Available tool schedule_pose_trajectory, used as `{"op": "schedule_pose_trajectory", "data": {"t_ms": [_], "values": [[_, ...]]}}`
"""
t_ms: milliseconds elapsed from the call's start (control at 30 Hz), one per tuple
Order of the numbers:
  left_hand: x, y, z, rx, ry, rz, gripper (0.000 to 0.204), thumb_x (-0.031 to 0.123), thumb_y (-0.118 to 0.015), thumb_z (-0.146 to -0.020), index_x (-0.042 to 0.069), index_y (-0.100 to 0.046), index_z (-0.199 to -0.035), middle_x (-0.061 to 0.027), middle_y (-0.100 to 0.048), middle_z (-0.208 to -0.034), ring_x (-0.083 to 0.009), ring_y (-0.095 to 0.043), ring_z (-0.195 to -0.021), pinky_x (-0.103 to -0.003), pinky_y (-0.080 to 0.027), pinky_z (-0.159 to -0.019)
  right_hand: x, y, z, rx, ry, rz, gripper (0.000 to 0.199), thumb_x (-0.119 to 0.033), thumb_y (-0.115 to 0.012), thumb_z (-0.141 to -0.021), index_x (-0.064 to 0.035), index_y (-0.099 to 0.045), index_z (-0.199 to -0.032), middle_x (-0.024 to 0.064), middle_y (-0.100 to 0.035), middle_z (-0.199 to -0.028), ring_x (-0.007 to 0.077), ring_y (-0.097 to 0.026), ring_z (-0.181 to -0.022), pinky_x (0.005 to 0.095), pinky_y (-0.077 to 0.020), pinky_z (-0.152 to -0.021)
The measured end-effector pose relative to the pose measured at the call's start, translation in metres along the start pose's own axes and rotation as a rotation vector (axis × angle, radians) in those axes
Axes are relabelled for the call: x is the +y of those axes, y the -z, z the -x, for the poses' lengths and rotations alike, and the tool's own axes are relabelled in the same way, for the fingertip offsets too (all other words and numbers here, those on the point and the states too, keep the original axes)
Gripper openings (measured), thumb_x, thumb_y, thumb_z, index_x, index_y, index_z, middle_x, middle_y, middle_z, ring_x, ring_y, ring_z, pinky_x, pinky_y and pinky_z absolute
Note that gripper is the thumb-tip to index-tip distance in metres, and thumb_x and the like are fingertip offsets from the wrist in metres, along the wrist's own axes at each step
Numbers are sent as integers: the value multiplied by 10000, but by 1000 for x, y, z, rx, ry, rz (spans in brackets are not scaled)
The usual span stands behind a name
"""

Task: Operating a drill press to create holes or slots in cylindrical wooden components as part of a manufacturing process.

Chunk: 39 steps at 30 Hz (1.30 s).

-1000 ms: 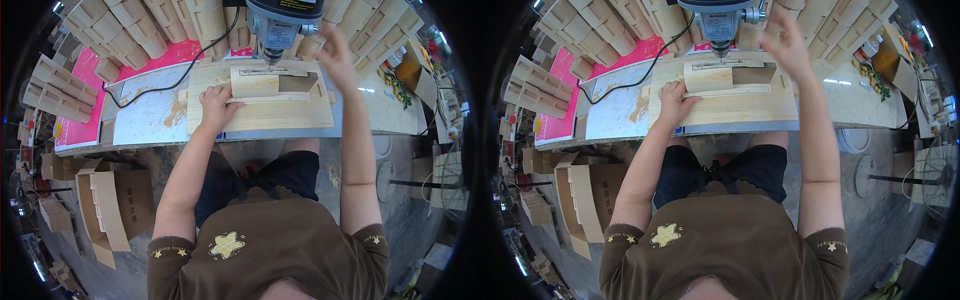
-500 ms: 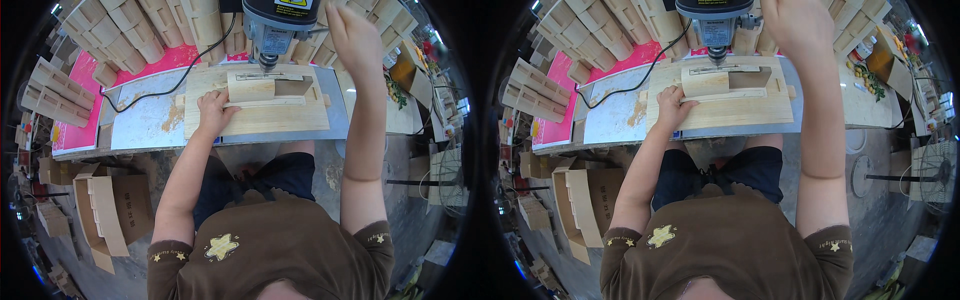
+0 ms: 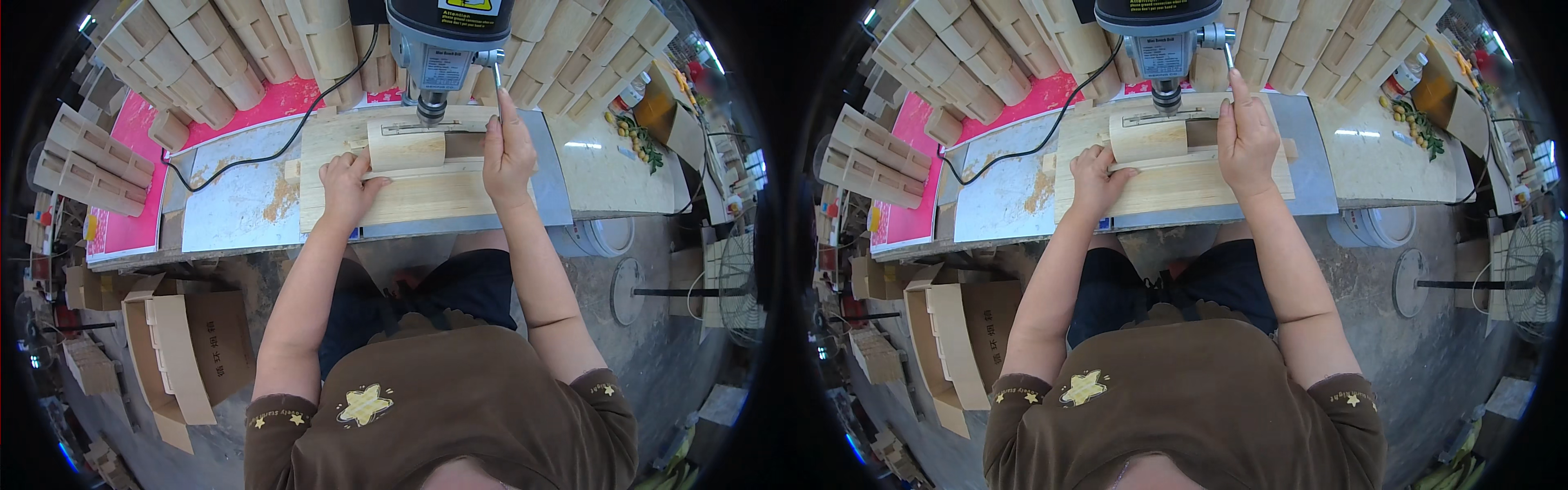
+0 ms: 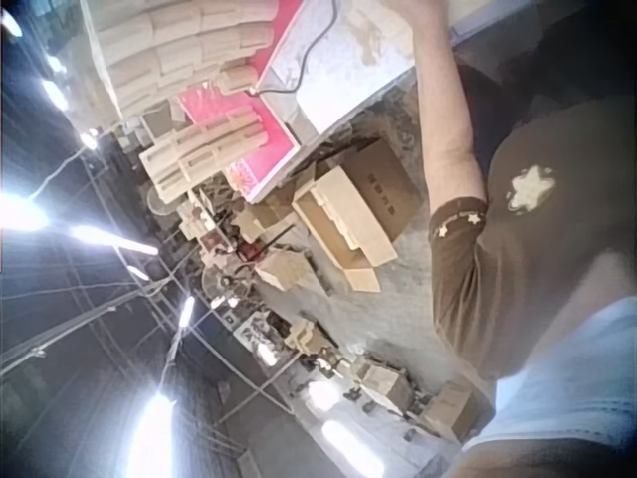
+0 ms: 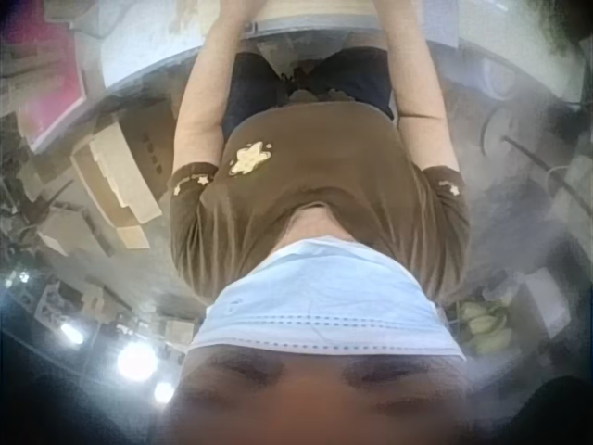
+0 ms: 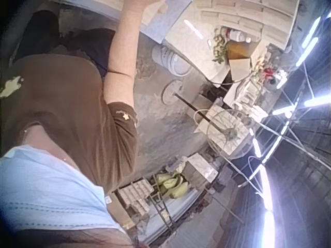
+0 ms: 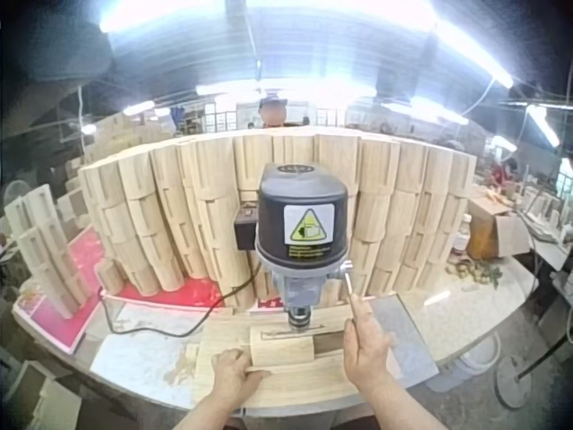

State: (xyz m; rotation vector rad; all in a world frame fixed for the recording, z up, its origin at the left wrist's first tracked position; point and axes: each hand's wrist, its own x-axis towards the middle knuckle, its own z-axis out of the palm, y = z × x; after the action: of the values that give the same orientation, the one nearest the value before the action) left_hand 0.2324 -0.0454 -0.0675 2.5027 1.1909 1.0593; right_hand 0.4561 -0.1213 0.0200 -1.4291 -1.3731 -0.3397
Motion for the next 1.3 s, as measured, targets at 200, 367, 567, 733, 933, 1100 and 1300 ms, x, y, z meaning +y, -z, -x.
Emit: {"op": "schedule_pose_trajectory", "data": {"t_ms": [200, 367, 567, 733, 933, 1100, 1300], "values": [[5, 2, 2, -13, 62, 14, 450, 262, -778, -639, 143, -647, -1053, -29, -552, -771, -222, -533, -804, -377, -312, -777, -14, 24, -33, 75, 153, -101, 192, -96, -571, -871, -52, -637, -1046, 106, -564, -708, 237, -524, -572, 311, -448, -575], [11, -2, 3, 33, 104, -2, 450, 254, -777, -637, 161, -649, -1058, -28, -545, -760, -225, -531, -803, -382, -318, -773, -39, 30, -133, 26, 154, 57, 226, -216, -538, -918, -7, -590, -848, 36, -498, -611, 95, -459, -577, 241, -371, -552], [29, -25, -6, -33, 95, 36, 629, 295, -783, -627, 160, -589, -1210, -46, -555, -827, -243, -528, -856, -404, -314, -796, -7, -3, -203, -198, -30, 229, 378, -306, -444, -895, 18, -638, -879, 235, -632, -818, 353, -626, -775, 401, -472, -705], [34, -24, -8, -72, 111, 73, 622, 279, -769, -653, 180, -573, -1236, -56, -533, -811, -249, -526, -866, -410, -311, -806, -16, 32, -175, -201, -6, 13, 313, -280, -511, -887, 13, -618, -856, 118, -550, -701, 207, -522, -656, 315, -407, -607], [30, -20, -3, -48, 118, 69, 629, 272, -772, -650, 191, -570, -1241, -56, -534, -805, -252, -529, -848, -405, -309, -803, -34, 49, -71, -162, 41, -41, 176, -163, -591, -871, -14, -604, -779, 100, -487, -560, 199, -450, -495, 287, -370, -496], [33, -21, -4, -55, 114, 72, 627, 271, -777, -641, 192, -579, -1230, -54, -534, -802, -251, -531, -845, -406, -308, -804, -3, 20, -15, 11, 145, -176, 56, -51, -610, -824, -19, -633, -864, 62, -587, -708, 210, -525, -629, 325, -411, -708], [34, -23, -7, -28, 101, 84, 615, 266, -778, -635, 189, -590, -1216, -51, -534, -798, -248, -533, -844, -403, -306, -799, 20, -6, 4, 56, 215, -126, 85, -50, -602, -832, -27, -626, -910, 71, -601, -788, 226, -554, -745, 347, -384, -801]]}}
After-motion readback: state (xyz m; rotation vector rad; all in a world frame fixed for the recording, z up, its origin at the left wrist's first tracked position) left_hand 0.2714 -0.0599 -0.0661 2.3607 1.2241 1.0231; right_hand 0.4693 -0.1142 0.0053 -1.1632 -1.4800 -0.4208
